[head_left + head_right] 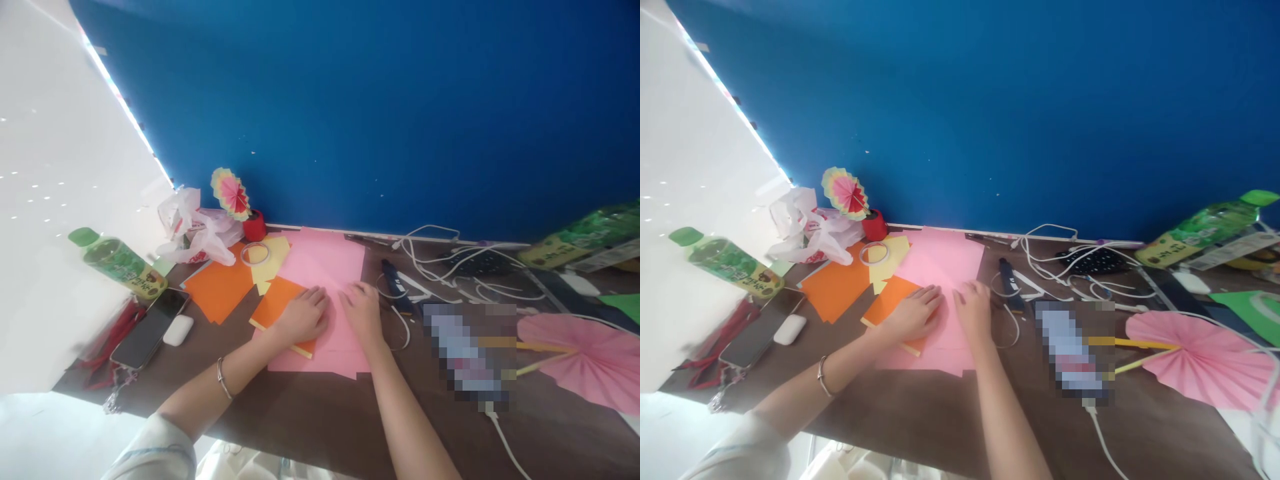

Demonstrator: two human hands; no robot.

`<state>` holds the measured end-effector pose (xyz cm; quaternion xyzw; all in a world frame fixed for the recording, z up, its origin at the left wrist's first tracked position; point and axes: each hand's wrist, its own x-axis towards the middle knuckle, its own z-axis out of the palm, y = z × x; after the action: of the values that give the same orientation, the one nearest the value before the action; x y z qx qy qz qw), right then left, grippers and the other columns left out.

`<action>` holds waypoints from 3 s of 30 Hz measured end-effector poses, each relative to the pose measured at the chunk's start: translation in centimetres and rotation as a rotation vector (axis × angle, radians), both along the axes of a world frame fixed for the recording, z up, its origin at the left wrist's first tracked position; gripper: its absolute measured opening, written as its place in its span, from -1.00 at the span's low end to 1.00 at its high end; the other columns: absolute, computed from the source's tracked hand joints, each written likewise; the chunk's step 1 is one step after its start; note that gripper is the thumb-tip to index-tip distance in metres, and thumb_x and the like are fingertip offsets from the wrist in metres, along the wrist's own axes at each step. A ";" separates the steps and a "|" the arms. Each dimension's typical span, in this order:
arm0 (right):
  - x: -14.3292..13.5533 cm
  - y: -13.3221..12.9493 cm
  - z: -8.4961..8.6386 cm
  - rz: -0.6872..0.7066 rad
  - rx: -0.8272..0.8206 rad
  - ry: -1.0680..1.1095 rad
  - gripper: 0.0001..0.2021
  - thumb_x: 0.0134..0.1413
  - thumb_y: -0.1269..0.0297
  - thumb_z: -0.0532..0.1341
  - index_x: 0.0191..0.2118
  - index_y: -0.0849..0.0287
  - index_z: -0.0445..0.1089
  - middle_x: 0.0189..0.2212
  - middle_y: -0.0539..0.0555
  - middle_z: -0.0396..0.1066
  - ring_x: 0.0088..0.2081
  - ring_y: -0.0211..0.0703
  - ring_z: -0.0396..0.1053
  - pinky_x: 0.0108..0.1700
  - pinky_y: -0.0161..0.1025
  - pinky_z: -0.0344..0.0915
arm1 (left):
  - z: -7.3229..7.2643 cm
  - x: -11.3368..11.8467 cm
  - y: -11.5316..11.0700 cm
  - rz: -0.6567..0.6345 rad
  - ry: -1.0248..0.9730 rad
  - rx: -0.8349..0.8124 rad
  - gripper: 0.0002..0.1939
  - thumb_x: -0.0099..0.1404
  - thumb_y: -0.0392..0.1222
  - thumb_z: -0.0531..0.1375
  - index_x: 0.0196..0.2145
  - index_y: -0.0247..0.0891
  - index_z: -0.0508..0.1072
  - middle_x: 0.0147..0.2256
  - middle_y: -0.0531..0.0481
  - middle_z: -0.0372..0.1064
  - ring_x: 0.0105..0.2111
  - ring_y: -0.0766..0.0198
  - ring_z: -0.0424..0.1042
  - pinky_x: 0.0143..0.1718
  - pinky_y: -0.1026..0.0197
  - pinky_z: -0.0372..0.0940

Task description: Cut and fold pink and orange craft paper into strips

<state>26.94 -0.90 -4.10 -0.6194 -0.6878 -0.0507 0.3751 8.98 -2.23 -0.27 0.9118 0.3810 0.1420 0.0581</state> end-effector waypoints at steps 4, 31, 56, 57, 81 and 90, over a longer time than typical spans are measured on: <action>-0.1 -0.1 0.0 0.010 -0.013 0.027 -0.81 0.04 0.27 0.13 -0.32 0.24 0.45 -0.31 0.22 0.34 -0.22 -0.03 0.23 -0.09 -0.04 0.23 | -0.1 -0.2 -0.3 0.019 -0.027 -0.020 -0.60 0.28 -0.20 -0.03 0.06 -0.35 0.24 0.13 -0.24 0.14 0.20 0.05 0.03 0.14 0.05 0.09; 6.1 -1.3 2.2 -0.579 -0.300 0.230 -0.57 -0.20 0.30 0.08 -0.10 0.27 0.32 -0.25 0.31 0.36 -0.16 0.27 0.28 -0.10 0.27 0.08 | 1.0 -3.9 -0.3 0.121 0.014 -0.027 -0.61 0.26 -0.21 -0.01 0.03 -0.35 0.28 0.10 -0.32 0.11 0.13 -0.04 0.10 0.08 -0.04 0.12; 5.1 -0.3 3.8 -0.329 0.323 1.432 -0.78 -0.03 0.14 0.18 -0.46 0.18 0.22 -0.47 -0.02 0.27 -0.38 -0.26 0.36 -0.20 -0.16 0.43 | -0.5 -6.0 0.4 0.141 -0.022 -0.001 -0.56 0.29 -0.10 -0.03 0.07 -0.33 0.21 0.15 -0.32 0.06 0.19 -0.03 0.01 0.16 -0.08 -0.01; 5.0 -0.3 3.9 -0.316 0.298 1.473 -0.79 -0.02 0.15 0.18 -0.44 0.19 0.23 -0.44 0.00 0.29 -0.36 -0.26 0.37 -0.22 -0.19 0.44 | -0.5 -6.0 0.4 0.143 -0.018 0.002 -0.57 0.29 -0.10 -0.03 0.07 -0.33 0.21 0.15 -0.33 0.06 0.19 -0.04 0.01 0.16 -0.08 -0.01; 0.9 -1.9 5.7 0.169 -0.426 1.604 -0.69 -0.26 0.25 0.37 -0.32 0.15 0.34 -0.37 0.04 0.46 -0.47 -0.30 0.37 -0.48 -0.36 0.32 | -0.6 -5.9 0.4 0.146 0.025 0.002 -0.55 0.32 -0.07 -0.06 0.09 -0.34 0.20 0.17 -0.31 0.04 0.20 -0.04 0.00 0.17 -0.06 -0.03; -1.4 -2.0 5.1 0.111 -0.321 1.361 -0.58 -0.22 0.07 0.36 -0.25 0.08 0.22 -0.44 -0.07 0.38 -0.54 -0.37 0.28 -0.50 -0.35 0.26 | -1.1 -5.8 0.5 0.156 0.035 0.014 -0.50 0.32 -0.05 -0.07 0.11 -0.41 0.15 0.17 -0.32 0.06 0.20 -0.04 0.01 0.18 -0.05 -0.05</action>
<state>25.56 -2.89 1.03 -0.5253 -0.3299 0.4697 0.6282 3.15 -1.70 -1.32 0.8820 0.4508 0.1329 0.0338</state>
